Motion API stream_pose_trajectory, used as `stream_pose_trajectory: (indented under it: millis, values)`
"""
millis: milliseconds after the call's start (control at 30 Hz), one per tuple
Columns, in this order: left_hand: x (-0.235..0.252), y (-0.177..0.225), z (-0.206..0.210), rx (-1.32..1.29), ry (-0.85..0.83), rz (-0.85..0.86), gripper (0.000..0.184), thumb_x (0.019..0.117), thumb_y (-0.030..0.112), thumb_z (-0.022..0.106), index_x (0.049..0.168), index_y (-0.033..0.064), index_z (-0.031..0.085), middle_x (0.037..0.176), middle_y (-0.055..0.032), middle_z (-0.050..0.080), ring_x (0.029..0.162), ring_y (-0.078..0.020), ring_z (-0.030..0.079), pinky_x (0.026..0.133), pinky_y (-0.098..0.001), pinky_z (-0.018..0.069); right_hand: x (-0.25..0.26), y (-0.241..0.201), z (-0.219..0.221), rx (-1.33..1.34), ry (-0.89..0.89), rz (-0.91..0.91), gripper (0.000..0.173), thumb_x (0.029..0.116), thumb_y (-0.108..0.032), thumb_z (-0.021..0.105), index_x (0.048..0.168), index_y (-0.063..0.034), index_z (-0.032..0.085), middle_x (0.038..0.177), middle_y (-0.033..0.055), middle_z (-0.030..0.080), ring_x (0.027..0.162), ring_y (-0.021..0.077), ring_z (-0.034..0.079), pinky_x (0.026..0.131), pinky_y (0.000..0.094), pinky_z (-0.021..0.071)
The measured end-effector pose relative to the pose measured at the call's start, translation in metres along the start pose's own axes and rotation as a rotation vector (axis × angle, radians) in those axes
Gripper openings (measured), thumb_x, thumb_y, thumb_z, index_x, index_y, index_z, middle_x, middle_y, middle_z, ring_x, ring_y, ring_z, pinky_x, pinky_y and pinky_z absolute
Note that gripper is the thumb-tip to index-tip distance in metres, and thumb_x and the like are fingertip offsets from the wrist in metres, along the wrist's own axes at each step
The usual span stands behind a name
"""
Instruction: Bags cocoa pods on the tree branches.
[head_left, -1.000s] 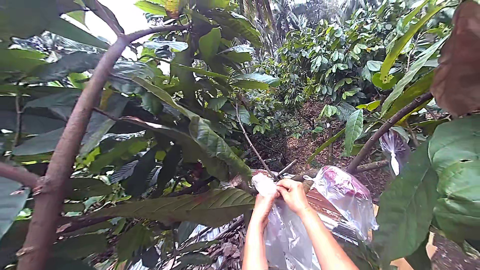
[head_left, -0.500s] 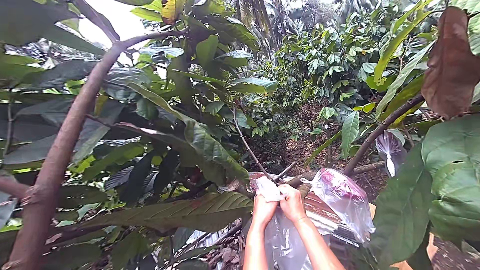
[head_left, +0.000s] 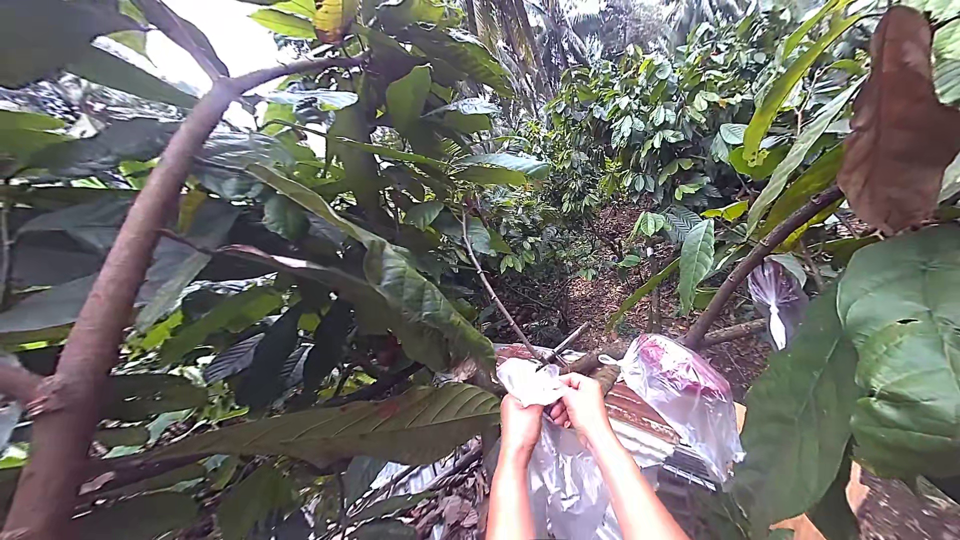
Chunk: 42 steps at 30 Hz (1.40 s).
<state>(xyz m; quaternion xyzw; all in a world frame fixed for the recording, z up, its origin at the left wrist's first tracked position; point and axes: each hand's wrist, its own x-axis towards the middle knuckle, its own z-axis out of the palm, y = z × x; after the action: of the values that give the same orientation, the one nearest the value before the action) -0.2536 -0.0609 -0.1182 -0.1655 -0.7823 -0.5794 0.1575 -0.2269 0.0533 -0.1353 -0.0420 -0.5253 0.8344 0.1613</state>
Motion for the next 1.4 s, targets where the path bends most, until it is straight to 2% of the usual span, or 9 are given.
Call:
stream_pose_trajectory:
  millis: [167,433,567,633,833,967,1100,1267,1400]
  values:
    - [-0.005,0.006,0.004,-0.273,0.032,-0.119,0.032,0.0753,-0.013,0.079,0.104,-0.0061,0.067,0.091,-0.0104,0.074,0.084,-0.0120,0.071,0.080,-0.0288,0.0601,-0.004,-0.013,0.001,0.116,-0.002,0.177,0.014,0.1027,-0.007,0.060,0.097,0.0051,0.066,0.064,0.0093,0.067,0.045,0.0126,0.059,0.041,0.0250,0.0485]
    - [-0.002,-0.002,0.004,-0.202,0.038,-0.018,0.023,0.0770,-0.009,0.079,0.098,-0.0046,0.069,0.088,-0.0086,0.074,0.083,-0.0110,0.071,0.081,-0.0294,0.0599,-0.002,-0.013,-0.004,0.039,-0.035,0.194,0.011,0.1009,-0.003,0.061,0.097,0.0045,0.067,0.061,0.0061,0.062,0.044,0.0102,0.055,0.042,0.0232,0.0464]
    - [-0.003,0.000,0.007,-0.202,0.042,-0.069,0.012,0.0862,-0.007,0.072,0.097,-0.0055,0.069,0.086,-0.0094,0.073,0.080,-0.0110,0.070,0.080,-0.0290,0.0589,-0.011,0.001,0.004,-0.014,0.091,-0.094,0.012,0.0942,0.002,0.067,0.105,0.0046,0.064,0.078,0.0119,0.069,0.057,0.0170,0.068,0.054,0.0308,0.0598]
    - [-0.004,0.003,0.006,-0.219,0.058,-0.091,0.013,0.0862,-0.007,0.071,0.098,-0.0055,0.068,0.086,-0.0088,0.073,0.079,-0.0103,0.070,0.079,-0.0279,0.0589,-0.011,0.010,0.007,-0.121,0.114,-0.257,0.011,0.0911,0.000,0.069,0.102,0.0026,0.067,0.079,0.0105,0.071,0.061,0.0160,0.069,0.059,0.0316,0.0611]
    - [-0.006,0.012,0.004,-0.264,0.077,-0.199,0.025,0.0868,-0.007,0.073,0.110,-0.0071,0.063,0.096,-0.0117,0.071,0.087,-0.0115,0.068,0.082,-0.0277,0.0573,-0.013,-0.005,0.007,-0.551,0.066,-0.326,0.014,0.0926,-0.007,0.065,0.097,-0.0023,0.077,0.087,0.0109,0.075,0.079,0.0202,0.072,0.081,0.0408,0.0586]
    - [-0.006,0.009,0.004,-0.299,0.107,-0.230,0.029,0.0834,-0.008,0.075,0.110,-0.0072,0.063,0.094,-0.0130,0.071,0.084,-0.0138,0.069,0.079,-0.0299,0.0586,-0.011,-0.004,0.004,-0.521,0.015,-0.343,0.014,0.0917,-0.007,0.065,0.097,-0.0015,0.077,0.086,0.0103,0.075,0.077,0.0179,0.072,0.079,0.0372,0.0594]
    - [-0.007,0.007,0.007,-0.322,0.129,-0.221,0.040,0.0799,-0.011,0.077,0.117,-0.0068,0.060,0.100,-0.0147,0.071,0.088,-0.0156,0.070,0.081,-0.0310,0.0592,-0.012,-0.008,0.004,-0.646,0.019,-0.304,0.017,0.0962,-0.011,0.060,0.100,-0.0025,0.075,0.091,0.0122,0.074,0.086,0.0239,0.071,0.085,0.0445,0.0559]
    - [-0.006,0.010,0.005,-0.332,0.050,-0.284,0.026,0.0886,-0.007,0.070,0.113,-0.0073,0.062,0.097,-0.0148,0.072,0.086,-0.0168,0.071,0.080,-0.0318,0.0593,-0.007,0.002,-0.001,-0.818,0.003,-0.353,0.024,0.0995,-0.014,0.053,0.107,-0.0007,0.072,0.105,0.0161,0.072,0.101,0.0302,0.070,0.092,0.0497,0.0534]
    - [-0.004,0.017,0.005,-0.263,-0.004,-0.347,0.022,0.0964,0.001,0.065,0.117,-0.0058,0.061,0.100,-0.0149,0.071,0.090,-0.0177,0.070,0.083,-0.0333,0.0581,-0.005,0.012,-0.002,-0.784,0.065,-0.471,0.021,0.0978,-0.013,0.057,0.103,-0.0006,0.073,0.101,0.0154,0.074,0.096,0.0302,0.072,0.088,0.0499,0.0556]
